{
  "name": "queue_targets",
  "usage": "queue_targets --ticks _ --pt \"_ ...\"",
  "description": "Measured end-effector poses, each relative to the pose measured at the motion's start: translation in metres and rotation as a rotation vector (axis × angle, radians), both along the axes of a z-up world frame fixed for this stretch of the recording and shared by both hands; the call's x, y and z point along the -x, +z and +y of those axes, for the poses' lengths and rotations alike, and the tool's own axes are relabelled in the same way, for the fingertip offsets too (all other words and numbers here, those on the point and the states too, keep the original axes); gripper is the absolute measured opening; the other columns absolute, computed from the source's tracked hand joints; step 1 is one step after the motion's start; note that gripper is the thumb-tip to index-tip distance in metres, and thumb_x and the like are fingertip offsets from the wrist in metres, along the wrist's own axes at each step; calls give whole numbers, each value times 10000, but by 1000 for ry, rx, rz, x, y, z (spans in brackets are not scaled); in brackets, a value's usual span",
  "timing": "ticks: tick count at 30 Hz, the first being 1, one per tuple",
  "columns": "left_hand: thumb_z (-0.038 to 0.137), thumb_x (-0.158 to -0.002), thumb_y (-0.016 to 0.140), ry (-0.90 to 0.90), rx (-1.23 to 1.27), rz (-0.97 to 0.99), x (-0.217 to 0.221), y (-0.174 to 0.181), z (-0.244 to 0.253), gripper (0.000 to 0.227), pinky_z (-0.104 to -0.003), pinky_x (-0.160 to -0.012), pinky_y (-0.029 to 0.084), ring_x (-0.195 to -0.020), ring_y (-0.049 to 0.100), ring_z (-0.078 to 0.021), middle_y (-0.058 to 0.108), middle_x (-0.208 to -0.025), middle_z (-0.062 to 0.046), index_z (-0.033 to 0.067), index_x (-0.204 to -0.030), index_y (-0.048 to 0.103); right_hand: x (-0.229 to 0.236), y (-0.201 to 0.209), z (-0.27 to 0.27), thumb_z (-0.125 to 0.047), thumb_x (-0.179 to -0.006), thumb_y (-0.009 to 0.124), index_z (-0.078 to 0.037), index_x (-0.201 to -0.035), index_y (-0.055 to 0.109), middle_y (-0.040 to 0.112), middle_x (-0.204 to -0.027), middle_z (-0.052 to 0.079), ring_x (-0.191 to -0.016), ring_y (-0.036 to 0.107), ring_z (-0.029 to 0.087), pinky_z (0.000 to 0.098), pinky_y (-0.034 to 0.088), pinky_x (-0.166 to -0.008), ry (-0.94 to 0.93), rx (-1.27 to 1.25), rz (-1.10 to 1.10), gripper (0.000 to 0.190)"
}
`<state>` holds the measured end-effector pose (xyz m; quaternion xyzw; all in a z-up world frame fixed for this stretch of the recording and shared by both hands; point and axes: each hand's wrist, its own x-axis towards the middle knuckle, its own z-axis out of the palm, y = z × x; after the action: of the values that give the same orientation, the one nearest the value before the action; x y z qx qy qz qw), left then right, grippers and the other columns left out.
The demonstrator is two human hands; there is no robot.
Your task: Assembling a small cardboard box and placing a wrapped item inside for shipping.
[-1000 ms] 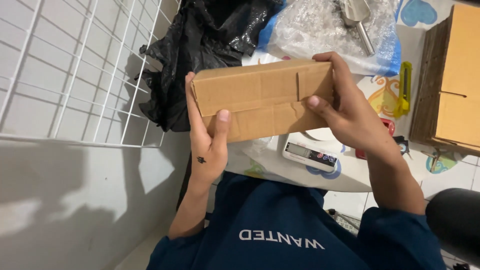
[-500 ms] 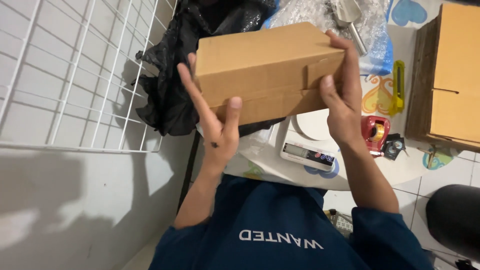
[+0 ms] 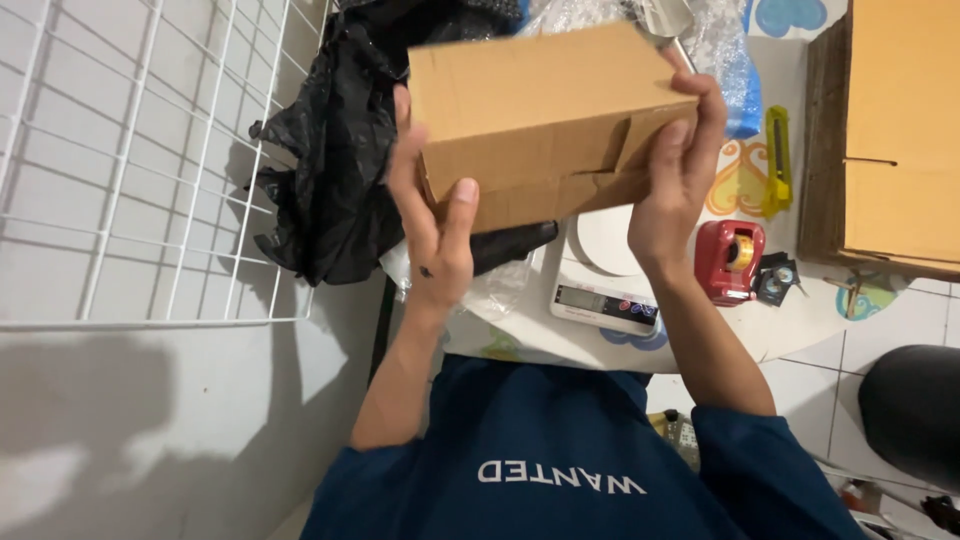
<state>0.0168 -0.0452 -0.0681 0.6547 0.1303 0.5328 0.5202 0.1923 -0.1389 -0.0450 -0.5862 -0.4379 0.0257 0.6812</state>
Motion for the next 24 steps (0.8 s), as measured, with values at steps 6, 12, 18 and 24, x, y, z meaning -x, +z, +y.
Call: queue_targets --ticks 6,12,18,24 --pt "674 -1033 337 -290 413 36 20 4 37 789 -561 -1334 276 -1616 211 -258 205 -1702 -55 206 -1641 153 -23 -14 18 -438 -1134 419 -155 -1262 502 471 -1572 128 -1506 436 280 517 337 -1273 145 -370 -123 322" --pt "205 -909 800 -229 269 70 48 -4 45 1030 -549 -1176 565 -1565 358 -324 246 -1655 -105 300 -1612 54 -33 -14 17 11 -946 529 -113 -1146 465 486 -1389 163 -1308 500 296 377 480 -946 376 -287 -56 244" --pt "274 -885 822 126 -173 156 68 -18 17 1172 -594 -1374 405 -1607 314 -333 202 -1680 -105 286 -1657 -60 -26 -18 24 181 -925 441 -72 -1264 335 375 -1306 159 -1258 508 319 417 482 -1147 492 -21 6 437" --pt "369 -956 868 1009 -1321 827 113 -171 1 450 -363 -575 524 -800 677 -215 670 -1105 -47 263 -1318 622 -12 -36 38 -99 -852 804 -79 -1354 558 554 -1377 180 -1206 585 418 508 557 -914 560 817 -354 559"
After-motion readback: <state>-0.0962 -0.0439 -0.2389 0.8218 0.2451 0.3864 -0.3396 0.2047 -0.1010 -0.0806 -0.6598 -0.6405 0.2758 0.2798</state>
